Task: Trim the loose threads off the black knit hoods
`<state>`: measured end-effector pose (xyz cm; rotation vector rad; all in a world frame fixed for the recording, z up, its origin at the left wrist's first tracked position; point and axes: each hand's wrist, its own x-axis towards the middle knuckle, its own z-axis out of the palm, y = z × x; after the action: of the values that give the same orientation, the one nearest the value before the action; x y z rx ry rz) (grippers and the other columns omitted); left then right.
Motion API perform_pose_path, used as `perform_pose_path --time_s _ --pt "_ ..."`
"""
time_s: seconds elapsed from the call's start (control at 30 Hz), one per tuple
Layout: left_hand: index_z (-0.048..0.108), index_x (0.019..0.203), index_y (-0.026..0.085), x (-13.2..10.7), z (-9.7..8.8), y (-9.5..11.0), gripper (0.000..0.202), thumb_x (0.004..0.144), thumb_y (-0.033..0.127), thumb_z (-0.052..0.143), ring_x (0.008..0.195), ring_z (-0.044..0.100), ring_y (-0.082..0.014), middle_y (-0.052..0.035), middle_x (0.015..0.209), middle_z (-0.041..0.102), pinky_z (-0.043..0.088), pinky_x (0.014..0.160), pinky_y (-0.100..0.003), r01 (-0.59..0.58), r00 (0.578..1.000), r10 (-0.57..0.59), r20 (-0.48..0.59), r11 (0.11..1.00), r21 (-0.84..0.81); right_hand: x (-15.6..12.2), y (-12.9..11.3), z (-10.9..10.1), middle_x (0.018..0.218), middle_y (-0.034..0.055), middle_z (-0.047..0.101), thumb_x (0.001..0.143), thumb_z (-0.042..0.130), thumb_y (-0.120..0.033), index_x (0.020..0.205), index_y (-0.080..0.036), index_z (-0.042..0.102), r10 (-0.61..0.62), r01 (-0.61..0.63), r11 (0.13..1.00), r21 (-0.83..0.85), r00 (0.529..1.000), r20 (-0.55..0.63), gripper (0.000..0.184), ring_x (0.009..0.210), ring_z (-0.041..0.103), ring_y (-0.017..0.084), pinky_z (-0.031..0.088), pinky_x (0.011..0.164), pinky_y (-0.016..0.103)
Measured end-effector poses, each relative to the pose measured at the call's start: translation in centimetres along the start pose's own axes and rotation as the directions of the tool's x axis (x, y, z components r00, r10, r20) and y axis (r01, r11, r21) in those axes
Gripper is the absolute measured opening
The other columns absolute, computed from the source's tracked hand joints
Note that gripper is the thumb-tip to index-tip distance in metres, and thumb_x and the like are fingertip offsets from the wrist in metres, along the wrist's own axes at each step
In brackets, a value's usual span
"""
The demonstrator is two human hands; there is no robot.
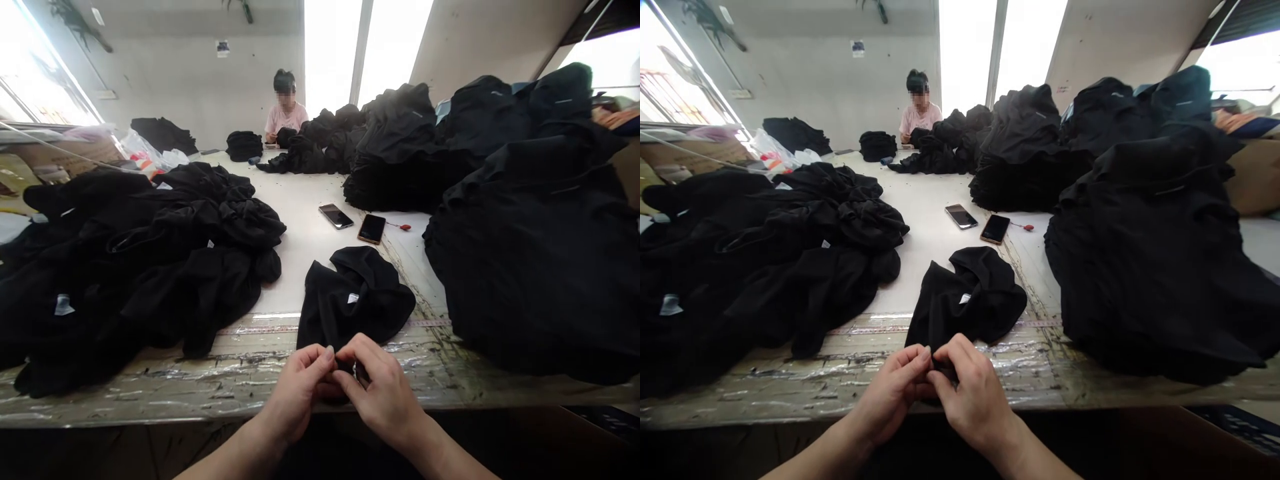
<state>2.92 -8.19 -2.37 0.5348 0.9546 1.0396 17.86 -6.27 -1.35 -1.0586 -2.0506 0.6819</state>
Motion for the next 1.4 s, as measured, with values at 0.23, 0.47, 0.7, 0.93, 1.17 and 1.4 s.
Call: perform_pose_path --time_s 0.23,0.47,0.7,0.93,1.17,1.4 --pt "0.06 0.084 0.012 6.4 -1.2 2.5 0.036 0.07 0.043 0.074 0.056 0.059 -0.0118 -0.0051 0.075 0.063 0.046 0.053 -0.022 -0.022 0.991 0.018 -0.131 0.999 -0.032 -2.5 0.6 -0.4 0.071 0.0001 0.052 0.072 0.053 -0.003 0.075 -0.019 0.051 -0.089 0.071 0.993 0.093 0.976 0.199 0.016 0.059 0.051 0.012 0.038 0.052 0.023" --pt "0.061 0.073 0.011 7.2 -1.6 3.2 0.029 0.065 0.031 0.08 0.059 0.06 -0.0133 -0.0049 0.069 0.064 0.049 0.058 -0.025 -0.017 0.993 0.016 -0.116 1.0 -0.009 -1.7 0.9 -2.6 0.084 0.0007 0.057 0.066 0.063 -0.005 0.088 -0.021 0.058 0.1 -0.127 0.991 0.033 0.893 0.439 0.028 0.068 0.057 0.013 0.046 0.052 0.02" --pt "0.066 0.077 0.01 4.1 -0.4 3.3 0.029 0.068 0.036 0.077 0.066 0.06 -0.0142 -0.0055 0.072 0.064 0.048 0.064 -0.026 -0.076 0.996 0.076 -0.05 0.997 0.008 2.9 1.8 -3.9 0.091 0.0046 0.059 0.08 0.057 -0.013 0.097 -0.02 0.061 0.008 0.001 0.992 -0.124 0.997 0.079 0.019 0.068 0.058 0.015 0.051 0.059 0.027" --pt "0.066 0.069 0.011 2.5 -0.1 4.1 0.028 0.068 0.037 0.077 0.059 0.054 -0.0096 -0.0021 0.067 0.059 0.045 0.057 -0.021 -0.122 0.992 0.123 -0.038 0.992 0.039 4.4 0.7 -3.2 0.091 0.0061 0.059 0.081 0.057 -0.013 0.099 -0.019 0.062 -0.154 0.18 0.965 -0.19 0.978 0.141 0.02 0.077 0.06 0.018 0.051 0.067 0.03" --pt "0.067 0.071 0.011 1.8 -0.8 4.1 0.026 0.07 0.035 0.076 0.06 0.053 -0.0086 -0.002 0.068 0.058 0.045 0.056 -0.019 -0.126 0.991 0.128 -0.034 0.991 0.041 5.0 0.1 -3.1 0.089 0.0042 0.059 0.081 0.057 -0.013 0.097 -0.02 0.063 -0.129 0.161 0.976 -0.149 0.97 0.204 0.018 0.069 0.058 0.015 0.048 0.061 0.027" --pt "0.066 0.071 0.01 1.7 -1.1 3.9 0.028 0.071 0.036 0.076 0.059 0.051 -0.0085 -0.0016 0.065 0.055 0.045 0.056 -0.02 -0.115 0.993 0.116 -0.032 0.993 0.03 4.7 0.0 -2.4 0.085 0.0046 0.059 0.083 0.053 -0.012 0.094 -0.018 0.063 -0.182 0.213 0.964 -0.161 0.965 0.187 0.016 0.071 0.058 0.015 0.048 0.063 0.026"
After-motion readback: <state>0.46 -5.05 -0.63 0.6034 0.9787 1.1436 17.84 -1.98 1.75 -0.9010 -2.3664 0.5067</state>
